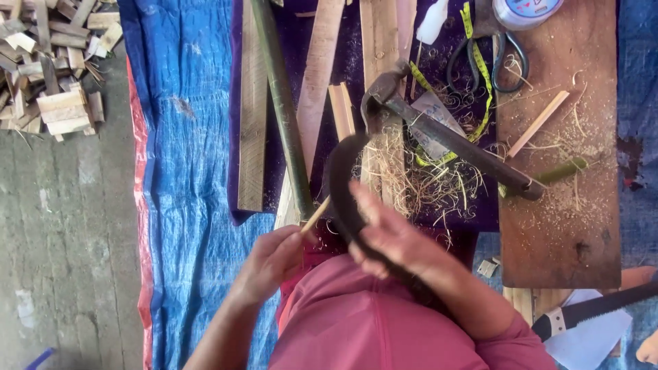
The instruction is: Shaving a bamboo stick with a curved blade to smooth and shape it on a workbench.
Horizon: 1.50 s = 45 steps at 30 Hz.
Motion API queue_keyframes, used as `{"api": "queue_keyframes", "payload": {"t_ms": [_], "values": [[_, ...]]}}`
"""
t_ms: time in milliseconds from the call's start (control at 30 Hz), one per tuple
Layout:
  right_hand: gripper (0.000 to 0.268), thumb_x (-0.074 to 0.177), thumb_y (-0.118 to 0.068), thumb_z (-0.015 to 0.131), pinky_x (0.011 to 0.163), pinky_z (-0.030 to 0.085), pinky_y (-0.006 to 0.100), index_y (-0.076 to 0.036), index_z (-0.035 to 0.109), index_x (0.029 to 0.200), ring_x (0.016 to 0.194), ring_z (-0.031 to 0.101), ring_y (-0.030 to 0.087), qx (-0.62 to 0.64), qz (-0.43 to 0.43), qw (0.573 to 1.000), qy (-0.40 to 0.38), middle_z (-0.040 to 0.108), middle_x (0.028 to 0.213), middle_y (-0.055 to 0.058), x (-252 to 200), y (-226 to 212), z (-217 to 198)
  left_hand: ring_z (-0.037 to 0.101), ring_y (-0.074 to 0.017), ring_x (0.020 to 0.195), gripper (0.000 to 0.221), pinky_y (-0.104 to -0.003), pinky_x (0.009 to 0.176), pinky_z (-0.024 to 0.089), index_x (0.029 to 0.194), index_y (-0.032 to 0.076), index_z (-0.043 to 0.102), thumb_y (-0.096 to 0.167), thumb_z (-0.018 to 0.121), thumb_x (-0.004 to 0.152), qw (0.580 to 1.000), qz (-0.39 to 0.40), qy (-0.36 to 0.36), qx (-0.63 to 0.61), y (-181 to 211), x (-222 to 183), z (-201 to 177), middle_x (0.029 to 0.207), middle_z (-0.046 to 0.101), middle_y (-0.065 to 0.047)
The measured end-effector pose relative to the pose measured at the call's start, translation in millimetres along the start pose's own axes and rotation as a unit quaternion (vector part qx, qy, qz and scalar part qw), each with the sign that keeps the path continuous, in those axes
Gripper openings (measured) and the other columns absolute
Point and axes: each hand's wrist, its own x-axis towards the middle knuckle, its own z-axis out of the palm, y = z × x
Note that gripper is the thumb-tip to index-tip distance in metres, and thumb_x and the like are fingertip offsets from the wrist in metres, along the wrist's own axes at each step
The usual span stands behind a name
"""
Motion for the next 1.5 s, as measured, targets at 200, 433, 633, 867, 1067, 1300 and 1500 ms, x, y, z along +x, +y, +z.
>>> {"api": "queue_keyframes", "payload": {"t_ms": [200, 433, 633, 867, 1067, 1300, 1500], "values": [[0.073, 0.106, -0.011, 0.042, 0.033, 0.051, 0.026, -0.015, -0.001, 0.165, 0.043, 0.056, 0.018, 0.06, 0.036, 0.997, -0.044, 0.061, 0.074, 0.018, -3.8, 65.2, 11.9, 0.036, -0.0102, 0.049, 0.034, -0.026, 0.042, 0.031, 0.088, 0.0, 0.064, 0.024, 0.047, 0.107, 0.997, -0.011, -0.029, -0.067, -2.5, 12.7, 11.5, 0.06, 0.036, 0.0], [0.056, 0.105, -0.014, 0.044, 0.032, 0.05, 0.028, -0.005, 0.024, 0.157, 0.043, 0.057, 0.017, 0.005, 0.013, 1.0, 0.003, 0.064, 0.07, 0.019, -14.0, 69.6, -26.0, 0.046, -0.0142, 0.046, 0.04, -0.027, 0.042, 0.039, 0.07, 0.001, 0.067, 0.016, 0.049, 0.102, 1.0, 0.004, -0.009, 0.01, -8.5, -1.4, 2.6, 0.051, 0.046, -0.006], [0.065, 0.103, -0.024, 0.048, 0.029, 0.051, 0.027, -0.004, 0.017, 0.157, 0.039, 0.057, 0.015, -0.085, -0.053, 0.992, 0.077, 0.063, 0.067, 0.016, -8.7, 8.3, -15.4, 0.023, -0.0068, 0.039, 0.035, -0.02, 0.034, 0.022, 0.087, -0.008, 0.062, 0.015, 0.044, 0.106, 0.983, -0.046, 0.03, -0.175, -46.4, -2.7, -12.0, 0.055, 0.02, 0.004], [0.067, 0.106, -0.011, 0.044, 0.033, 0.048, 0.024, -0.007, 0.009, 0.162, 0.042, 0.056, 0.017, 0.077, 0.037, 0.994, -0.072, 0.06, 0.072, 0.018, -0.5, 70.4, 13.8, 0.044, -0.0118, 0.05, 0.025, -0.019, 0.038, 0.034, 0.092, 0.0, 0.062, 0.016, 0.047, 0.105, 0.971, -0.154, 0.084, -0.161, -45.3, 16.8, 2.8, 0.063, 0.046, -0.007], [0.033, 0.104, -0.011, 0.047, 0.027, 0.051, 0.033, -0.001, 0.049, 0.136, 0.036, 0.06, 0.025, 0.001, -0.026, 0.999, 0.025, 0.065, 0.068, 0.027, -16.0, 87.2, -29.7, 0.024, -0.0081, 0.042, 0.036, -0.02, 0.033, 0.023, 0.074, -0.001, 0.055, 0.016, 0.05, 0.106, 0.979, -0.069, -0.014, -0.192, -51.3, 3.0, -3.2, 0.059, 0.02, 0.003], [0.04, 0.111, -0.029, 0.053, 0.034, 0.044, 0.018, -0.013, 0.037, 0.145, 0.044, 0.047, 0.006, -0.062, -0.073, 0.995, -0.006, 0.057, 0.071, 0.001, -13.6, 11.5, -25.7, 0.023, -0.0086, 0.047, 0.037, -0.024, 0.037, 0.018, 0.076, 0.012, 0.043, 0.026, 0.039, 0.11, 0.971, -0.087, -0.074, -0.208, -60.0, 3.8, -19.1, 0.059, 0.03, 0.004], [0.083, 0.104, -0.02, 0.051, 0.033, 0.051, 0.03, -0.015, -0.006, 0.164, 0.044, 0.059, 0.021, 0.042, 0.041, 0.997, -0.043, 0.065, 0.074, 0.022, -5.1, 68.7, -2.1, 0.019, -0.0081, 0.037, 0.038, -0.022, 0.031, 0.015, 0.078, 0.004, 0.046, 0.027, 0.045, 0.108, 0.938, -0.141, -0.042, -0.315, -71.9, 32.0, -6.0, 0.056, 0.017, 0.005]]}}
